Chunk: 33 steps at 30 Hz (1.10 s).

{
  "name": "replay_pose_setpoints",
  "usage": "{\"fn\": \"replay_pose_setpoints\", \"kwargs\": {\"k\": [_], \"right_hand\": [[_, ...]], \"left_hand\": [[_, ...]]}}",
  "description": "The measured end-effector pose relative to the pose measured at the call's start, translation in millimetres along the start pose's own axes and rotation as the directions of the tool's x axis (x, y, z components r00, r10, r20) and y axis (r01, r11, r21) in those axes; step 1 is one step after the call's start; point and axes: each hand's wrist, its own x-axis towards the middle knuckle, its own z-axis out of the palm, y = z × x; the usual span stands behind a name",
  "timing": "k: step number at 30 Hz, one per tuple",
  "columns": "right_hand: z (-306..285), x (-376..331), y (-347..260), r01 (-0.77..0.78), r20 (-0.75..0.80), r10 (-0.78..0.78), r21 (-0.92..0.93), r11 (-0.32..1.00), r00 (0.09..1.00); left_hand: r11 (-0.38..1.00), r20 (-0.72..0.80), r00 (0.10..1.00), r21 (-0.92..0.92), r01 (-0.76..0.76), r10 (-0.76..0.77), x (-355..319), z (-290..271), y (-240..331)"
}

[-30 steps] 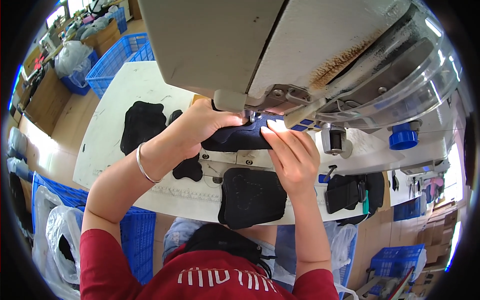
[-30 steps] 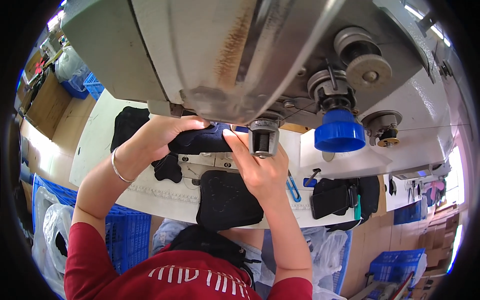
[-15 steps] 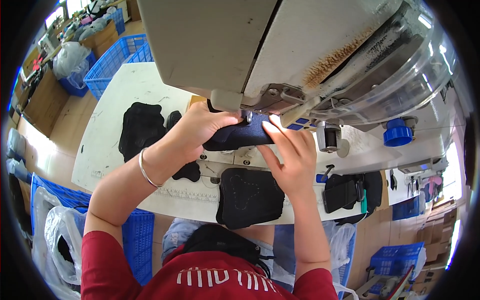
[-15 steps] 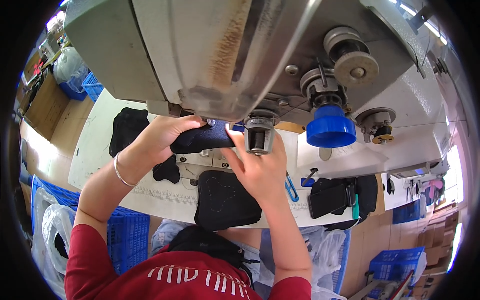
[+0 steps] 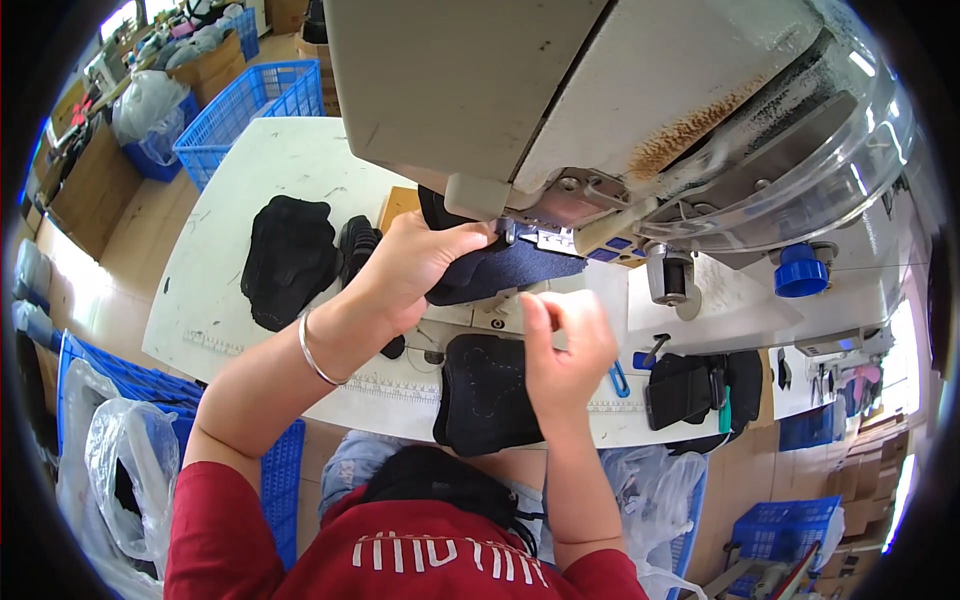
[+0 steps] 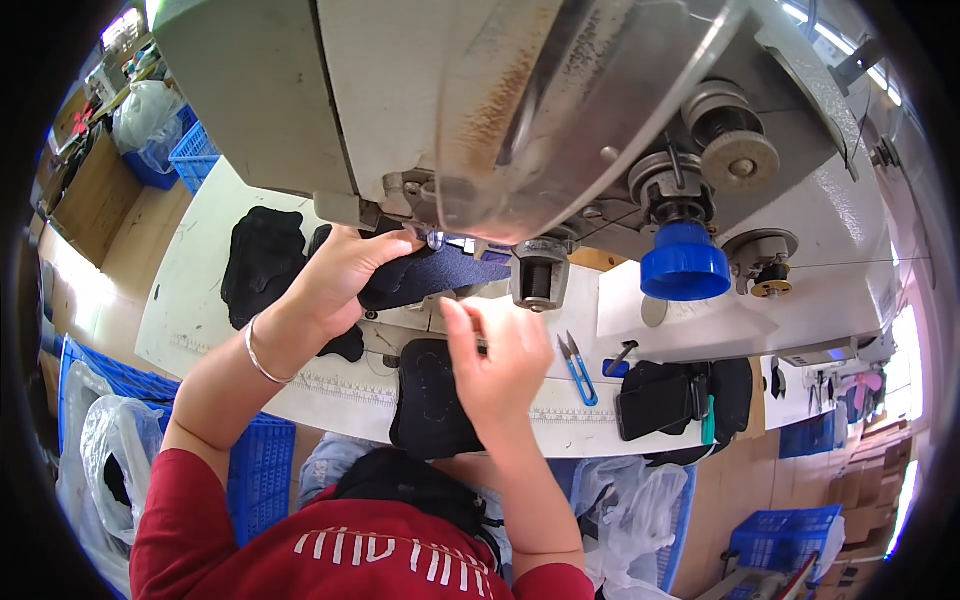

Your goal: Stitching black shoe components using a sewing machine.

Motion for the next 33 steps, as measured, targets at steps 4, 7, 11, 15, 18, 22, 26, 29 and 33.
{"fn": "replay_pose_setpoints", "kwargs": {"k": [4,7,11,15,18,22,26,29,33], "right_hand": [[20.9,-0.3,-21.5,-0.218,0.098,0.196,0.343,0.914,0.976],[25.2,-1.2,-24.5,-0.456,0.278,0.373,0.357,0.815,0.885],[27.0,-1.5,-23.5,-0.543,0.307,0.449,0.419,0.728,0.839],[27.7,-1.0,-21.4,-0.539,0.295,0.452,0.502,0.676,0.842],[24.4,-0.3,-18.7,-0.537,0.274,0.468,0.543,0.646,0.840],[23.0,-0.5,-18.5,-0.555,0.269,0.504,0.586,0.591,0.821],[17.9,-0.4,-13.0,-0.538,0.245,0.489,0.532,0.654,0.837],[17.0,2.4,-13.8,-0.512,0.223,0.465,0.482,0.712,0.857],[14.6,7.5,-13.3,-0.469,0.215,0.417,0.423,0.776,0.883]], "left_hand": [[0.994,-0.036,0.999,-0.110,-0.014,0.010,-5.4,2.6,-5.7],[0.989,-0.062,0.998,-0.146,-0.019,0.010,-7.3,5.6,-6.5],[0.993,-0.097,0.995,-0.121,-0.010,-0.002,-11.8,10.8,-8.0],[0.982,-0.186,0.982,-0.185,-0.044,0.009,-16.8,16.0,-13.8],[0.974,-0.246,0.969,-0.224,-0.045,-0.011,-23.6,28.1,-13.3],[0.963,-0.338,0.941,-0.248,-0.102,0.013,-28.0,38.8,-20.5],[0.949,-0.431,0.902,-0.284,-0.138,0.002,-33.4,48.7,-25.7],[0.929,-0.444,0.896,-0.323,-0.183,0.023,-29.7,49.5,-30.1],[0.897,-0.450,0.893,-0.383,-0.220,0.027,-28.4,51.3,-33.4]]}}
